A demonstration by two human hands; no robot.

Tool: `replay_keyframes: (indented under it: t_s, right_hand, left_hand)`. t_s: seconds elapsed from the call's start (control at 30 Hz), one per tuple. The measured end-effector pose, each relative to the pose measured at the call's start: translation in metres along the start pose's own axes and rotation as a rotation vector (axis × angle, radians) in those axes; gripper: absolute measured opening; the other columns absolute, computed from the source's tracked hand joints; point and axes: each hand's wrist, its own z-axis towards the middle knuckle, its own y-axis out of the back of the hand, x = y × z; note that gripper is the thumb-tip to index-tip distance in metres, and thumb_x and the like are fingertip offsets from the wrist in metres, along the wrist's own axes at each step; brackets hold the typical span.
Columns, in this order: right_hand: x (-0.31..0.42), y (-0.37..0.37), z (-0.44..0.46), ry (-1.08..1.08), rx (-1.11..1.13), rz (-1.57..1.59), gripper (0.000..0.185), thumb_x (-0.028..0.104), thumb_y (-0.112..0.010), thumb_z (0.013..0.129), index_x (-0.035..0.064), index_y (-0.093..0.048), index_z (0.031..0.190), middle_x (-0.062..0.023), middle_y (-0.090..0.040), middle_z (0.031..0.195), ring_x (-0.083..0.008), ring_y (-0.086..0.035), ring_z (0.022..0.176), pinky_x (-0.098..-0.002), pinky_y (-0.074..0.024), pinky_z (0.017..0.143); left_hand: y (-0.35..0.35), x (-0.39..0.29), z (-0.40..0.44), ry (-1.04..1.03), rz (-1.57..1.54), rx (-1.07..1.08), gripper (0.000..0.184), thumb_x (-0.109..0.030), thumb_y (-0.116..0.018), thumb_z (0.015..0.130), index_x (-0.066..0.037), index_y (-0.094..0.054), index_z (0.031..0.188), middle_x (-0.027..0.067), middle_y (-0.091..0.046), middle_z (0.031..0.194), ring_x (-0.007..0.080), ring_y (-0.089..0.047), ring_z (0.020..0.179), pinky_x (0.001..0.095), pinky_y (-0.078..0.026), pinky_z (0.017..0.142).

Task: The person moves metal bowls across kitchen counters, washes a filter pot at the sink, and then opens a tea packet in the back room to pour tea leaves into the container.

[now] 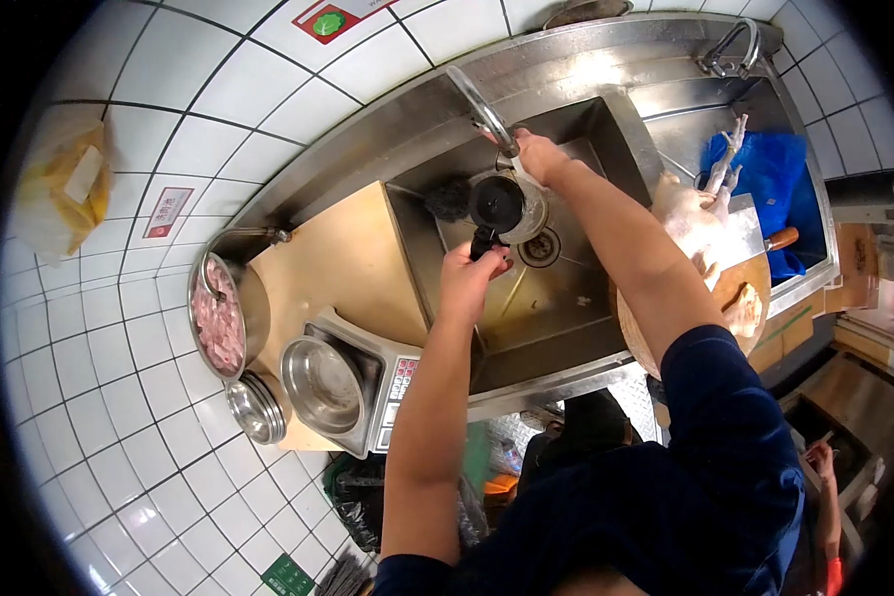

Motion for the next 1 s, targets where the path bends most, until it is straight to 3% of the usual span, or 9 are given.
replay_keyframes:
  t_s: [0.13,0.23,0.33,0.43,0.57,0.67,0.7,0.9,1.0]
  right_hand:
    - [-0.015,-0.015,0.011,0.173,-0.159,0.033,0.089,0.04,-0.074,0.081,0.024,-0.026,0.155,-0.0286,-0.059,0.117,-0.0421,-0.062,0.107,-0.0455,-0.0508,0.093]
    - [-0.013,-0.015,0.007,0.152,-0.193,0.089,0.091,0.045,-0.076,0.079,0.0236,-0.029,0.153,-0.0282,-0.059,0.115,-0.0436,-0.062,0.105,-0.0466,-0.051,0.092]
    - [0.001,-0.029,-0.011,0.081,-0.253,0.128,0.088,0.04,-0.076,0.08,0.0251,-0.029,0.153,-0.027,-0.059,0.118,-0.0451,-0.061,0.105,-0.0479,-0.0513,0.09]
    - [0.033,-0.031,-0.041,-0.019,-0.214,0.14,0.086,0.03,-0.075,0.081,0.027,-0.029,0.154,-0.0248,-0.059,0.118,-0.0457,-0.061,0.101,-0.0487,-0.0526,0.085]
    - [0.065,-0.041,-0.072,0.08,-0.279,0.221,0.09,0.027,-0.079,0.076,0.0208,-0.032,0.153,-0.0233,-0.058,0.112,-0.0439,-0.062,0.096,-0.0485,-0.0534,0.083]
    - [0.085,-0.047,-0.088,0.128,-0.272,0.218,0.093,0.022,-0.08,0.072,0.0169,-0.032,0.152,-0.0218,-0.057,0.111,-0.0419,-0.062,0.097,-0.0475,-0.053,0.084]
    - [0.091,-0.047,-0.092,0.156,-0.279,0.214,0.095,0.019,-0.081,0.07,0.0136,-0.032,0.152,-0.0209,-0.057,0.111,-0.0404,-0.061,0.099,-0.0464,-0.0526,0.086]
    - [0.12,-0.052,-0.102,0.187,-0.281,0.306,0.095,0.021,-0.08,0.071,0.0178,-0.031,0.153,-0.0217,-0.057,0.114,-0.0411,-0.061,0.101,-0.0465,-0.0535,0.087]
    - [0.13,-0.052,-0.106,0.182,-0.239,0.398,0.095,0.021,-0.08,0.071,0.0174,-0.031,0.153,-0.0217,-0.057,0.115,-0.0421,-0.062,0.099,-0.0467,-0.0539,0.086]
  left_hand:
    - [0.004,0.0,-0.003,-0.008,-0.013,-0.008,0.011,-0.001,-0.065,0.083,0.004,-0.067,0.092,0.0088,-0.069,0.091,0.0143,-0.065,0.077,0.0332,-0.058,0.079]
    - [0.006,-0.004,-0.009,0.0,-0.025,-0.012,0.003,0.003,-0.062,0.084,0.005,-0.063,0.082,0.013,-0.066,0.091,0.0222,-0.065,0.093,0.0436,-0.06,0.087]
    - [0.008,-0.013,-0.02,0.008,0.052,-0.047,0.016,-0.009,-0.066,0.089,0.001,-0.062,0.077,0.0097,-0.066,0.082,0.0201,-0.066,0.086,0.0405,-0.06,0.08]
    - [0.021,-0.023,-0.027,0.044,-0.035,-0.088,0.029,-0.028,-0.072,0.09,-0.002,-0.066,0.08,0.0036,-0.062,0.076,0.0122,-0.061,0.07,0.0283,-0.054,0.069]
    - [0.026,-0.052,-0.034,0.094,0.302,-0.312,0.048,-0.045,-0.071,0.089,-0.001,-0.064,0.071,0.0029,-0.059,0.065,0.0143,-0.059,0.062,0.0295,-0.05,0.058]
    - [0.04,-0.072,-0.03,0.1,0.71,-0.321,0.053,-0.049,-0.07,0.088,0.0,-0.064,0.07,0.0059,-0.059,0.062,0.0145,-0.058,0.06,0.0307,-0.049,0.057]
    - [0.037,-0.085,-0.033,0.066,0.931,-0.297,0.051,-0.047,-0.07,0.087,0.002,-0.068,0.073,0.0107,-0.063,0.062,0.0211,-0.06,0.058,0.0354,-0.048,0.056]
    - [0.025,-0.098,-0.038,-0.427,1.884,-0.304,0.034,-0.036,-0.067,0.087,-0.004,-0.075,0.077,0.0098,-0.072,0.079,0.0285,-0.063,0.096,0.0546,-0.047,0.08]
    - [0.01,-0.111,-0.048,-0.376,2.029,-0.255,0.033,-0.037,-0.067,0.086,-0.007,-0.075,0.075,0.0063,-0.072,0.082,0.0265,-0.059,0.105,0.0529,-0.046,0.085]
